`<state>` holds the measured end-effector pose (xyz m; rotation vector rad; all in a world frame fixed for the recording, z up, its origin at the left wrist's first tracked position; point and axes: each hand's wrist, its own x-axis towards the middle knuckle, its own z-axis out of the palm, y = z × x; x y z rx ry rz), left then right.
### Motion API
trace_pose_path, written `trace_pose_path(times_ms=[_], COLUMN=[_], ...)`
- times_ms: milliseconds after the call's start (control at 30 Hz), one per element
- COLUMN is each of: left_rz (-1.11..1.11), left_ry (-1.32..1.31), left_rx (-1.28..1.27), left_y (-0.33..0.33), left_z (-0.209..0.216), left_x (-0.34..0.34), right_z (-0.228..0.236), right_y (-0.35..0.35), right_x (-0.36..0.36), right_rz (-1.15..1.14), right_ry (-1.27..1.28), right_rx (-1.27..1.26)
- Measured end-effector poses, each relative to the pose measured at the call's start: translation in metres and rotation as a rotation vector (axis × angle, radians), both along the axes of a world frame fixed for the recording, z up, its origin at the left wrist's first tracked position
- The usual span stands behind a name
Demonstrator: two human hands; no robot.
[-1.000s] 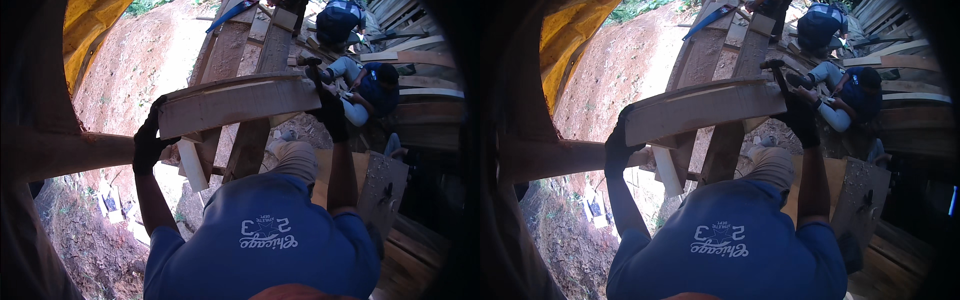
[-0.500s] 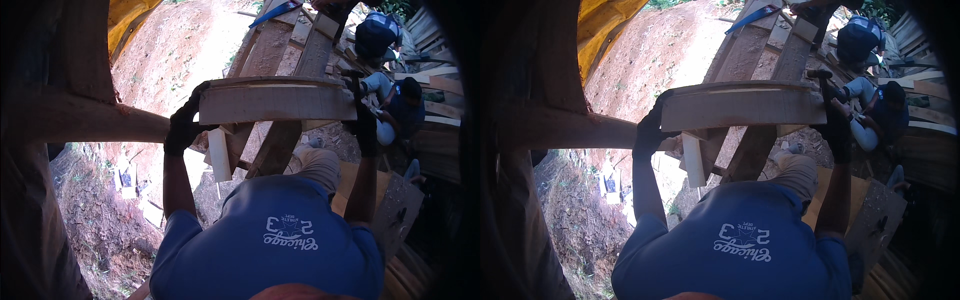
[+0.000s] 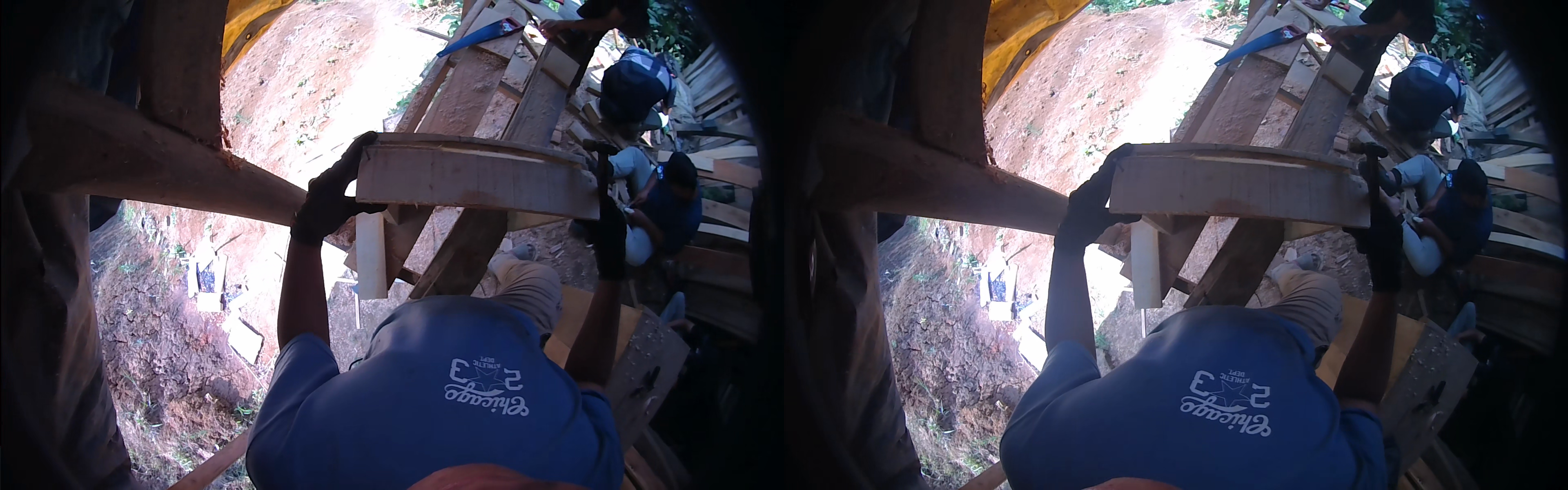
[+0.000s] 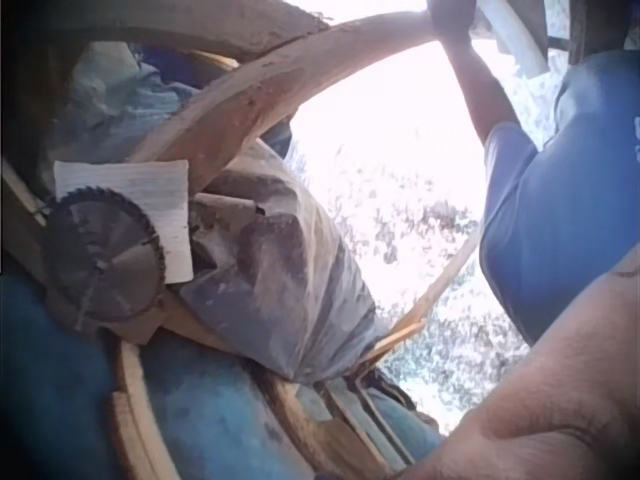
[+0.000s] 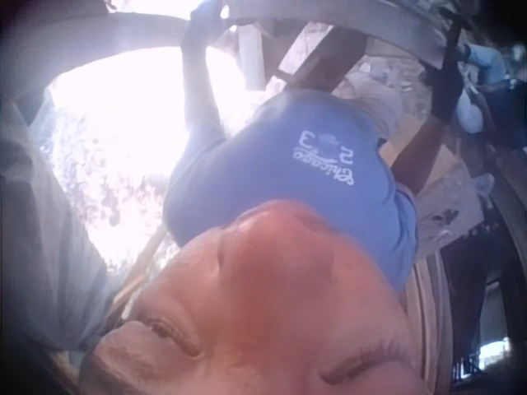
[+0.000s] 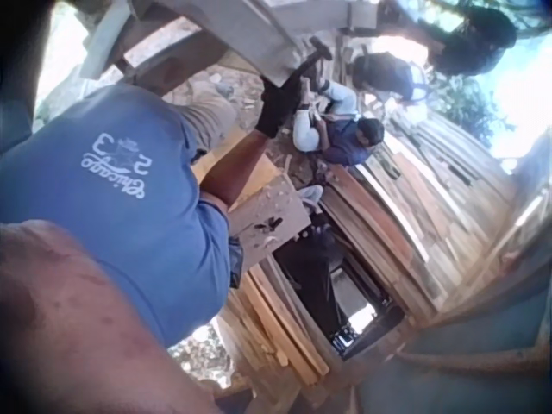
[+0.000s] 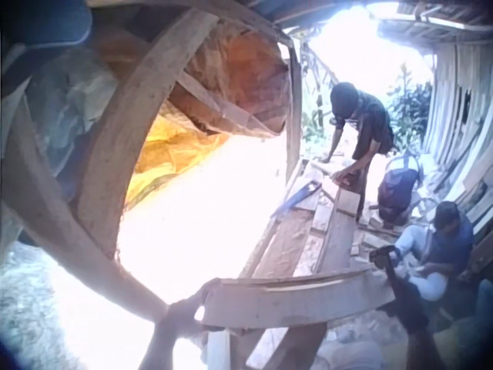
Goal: The person assembles wooden crate-like structures by hammering nails into wood slats and frame pieces while others work on the same construction in the background.
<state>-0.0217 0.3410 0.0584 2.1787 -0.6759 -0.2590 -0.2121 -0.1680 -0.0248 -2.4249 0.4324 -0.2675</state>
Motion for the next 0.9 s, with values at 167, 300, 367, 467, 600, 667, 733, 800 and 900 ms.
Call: trace_pose_path(times_ms=[167,300,367,467,600,667,733,800,900], left_rz=[-0.012,0.032,0.024,-0.028,-0.054,-0.052,-0.105,-0.185,-0.232], left_ry=[0.023,-0.018,-0.083,-0.210,-0.296,-0.356,-0.446,-0.533,-0.573], left_rx=[-0.091,0.050,0.135,0.155,0.231,0.238,0.232,0.217,0.242], left_y=[0.006,-0.001,-0.003,0.000,0.001,0.001,0.006,0.010,0.012], left_z=[-0.006,0.007,0.013,0.011,0.010,0.005,0.000,0.001,0.007], left_x=[0.002,-0.003,-0.003,-0.002,0.000,0.003,0.008,0.015,0.019], right_z=[-0.010,-0.011,-0.016,-0.008,0.005,0.013,0.020,0.005,-0.004], right_y=[-0.008,-0.006,-0.009,-0.003,0.005,0.010,0.015,0.005,-0.002], right_x=[0.000,-0.002,-0.005,-0.003,0.003,0.000,0.001,-0.003,-0.001], right_rz=[0.070,0.068,0.064,0.070,0.167,0.129,0.119,0.110,0.107], right_ry=[-0.105,-0.112,-0.134,-0.131,-0.247,-0.152,-0.121,-0.214,-0.336], right_rx=[-0.189,-0.252,-0.251,-0.254,-0.535,-0.560,-0.559,-0.618,-0.698])
